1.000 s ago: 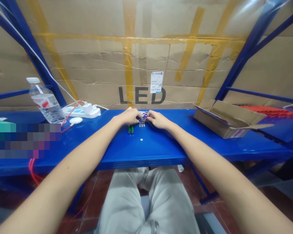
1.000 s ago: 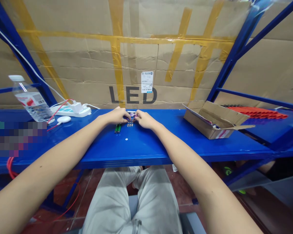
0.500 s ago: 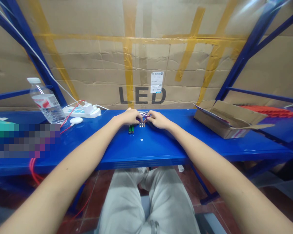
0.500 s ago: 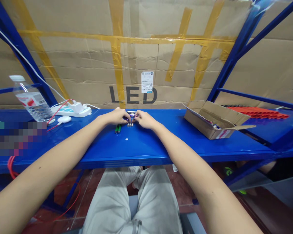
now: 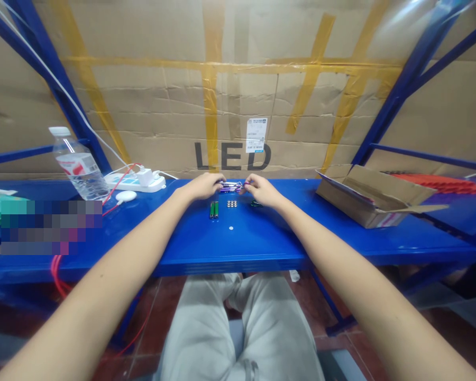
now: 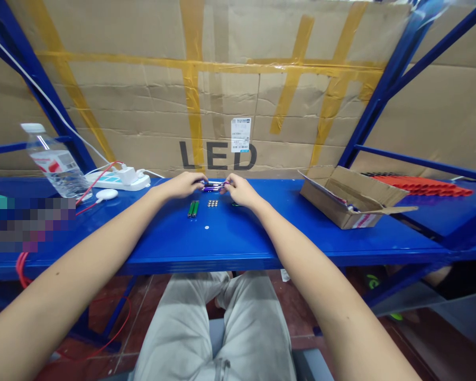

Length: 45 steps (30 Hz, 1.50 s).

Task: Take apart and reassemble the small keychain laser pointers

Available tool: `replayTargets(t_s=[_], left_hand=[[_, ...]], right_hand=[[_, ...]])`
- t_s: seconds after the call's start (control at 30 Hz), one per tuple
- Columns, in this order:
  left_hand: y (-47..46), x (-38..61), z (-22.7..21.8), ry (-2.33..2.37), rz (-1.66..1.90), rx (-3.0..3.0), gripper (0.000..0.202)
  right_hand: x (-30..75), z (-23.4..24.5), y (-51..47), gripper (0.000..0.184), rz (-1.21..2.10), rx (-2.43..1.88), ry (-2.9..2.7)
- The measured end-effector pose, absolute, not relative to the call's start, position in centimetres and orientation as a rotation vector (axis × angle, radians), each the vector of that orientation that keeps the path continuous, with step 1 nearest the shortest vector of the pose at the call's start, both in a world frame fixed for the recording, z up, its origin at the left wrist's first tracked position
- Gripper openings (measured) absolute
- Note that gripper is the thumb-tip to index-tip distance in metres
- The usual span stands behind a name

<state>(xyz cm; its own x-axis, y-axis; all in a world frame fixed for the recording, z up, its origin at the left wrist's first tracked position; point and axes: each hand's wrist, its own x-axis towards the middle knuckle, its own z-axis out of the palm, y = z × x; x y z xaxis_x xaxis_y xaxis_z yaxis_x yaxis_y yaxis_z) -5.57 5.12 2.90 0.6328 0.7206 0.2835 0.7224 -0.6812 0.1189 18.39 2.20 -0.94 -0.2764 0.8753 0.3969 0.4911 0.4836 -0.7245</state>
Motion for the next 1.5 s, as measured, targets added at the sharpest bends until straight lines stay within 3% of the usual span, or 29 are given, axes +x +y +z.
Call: replayTargets(t_s=[0.13,0.27,0.37,0.57,0.67,0.87,1.2,1.5], left_hand=[[4.9,-7.0,4.2,-1.636,-0.541,-2.622,0.024],[3.8,-7.7,5.7,-2.2,-0.15,-2.67,0.015],[2.9,-7.3,5.8,-2.37,0.134,-2.75,0.013],[2.6,-6.0,4.7,-2.453,0.351,-2.763,0.017],[2.6,-5.8,4.8,-2.461,0.36,-2.76,0.011],[2.0,-5.6,5.2,-2.477,0.305,-2.793,0.023],[1.7,-5.4,5.0,-2.397,0.235,-2.9,0.009],[1.2,-5.1,5.1,-2.322,0.225,-2.962,0.012]], right_hand=[[18.6,-0.5,2.1,0.005,0.581,-1.171,-1.911],[18.7,-0.4,1.9,0.006,0.573,-1.184,-1.915],[18.7,-0.4,2.0,0.005,0.585,-1.199,-1.923],[18.8,-0.5,1.9,0.007,0.579,-1.231,-1.947],[18.8,-0.5,1.9,0.007,0.588,-1.244,-1.953],[18.8,-0.5,1.8,0.009,0.616,-1.259,-1.949],[15.8,0.6,-1.3,0.01,1.067,-0.886,-2.025],[14.6,-0.4,-1.3,0.004,0.91,-0.867,-2.222]])
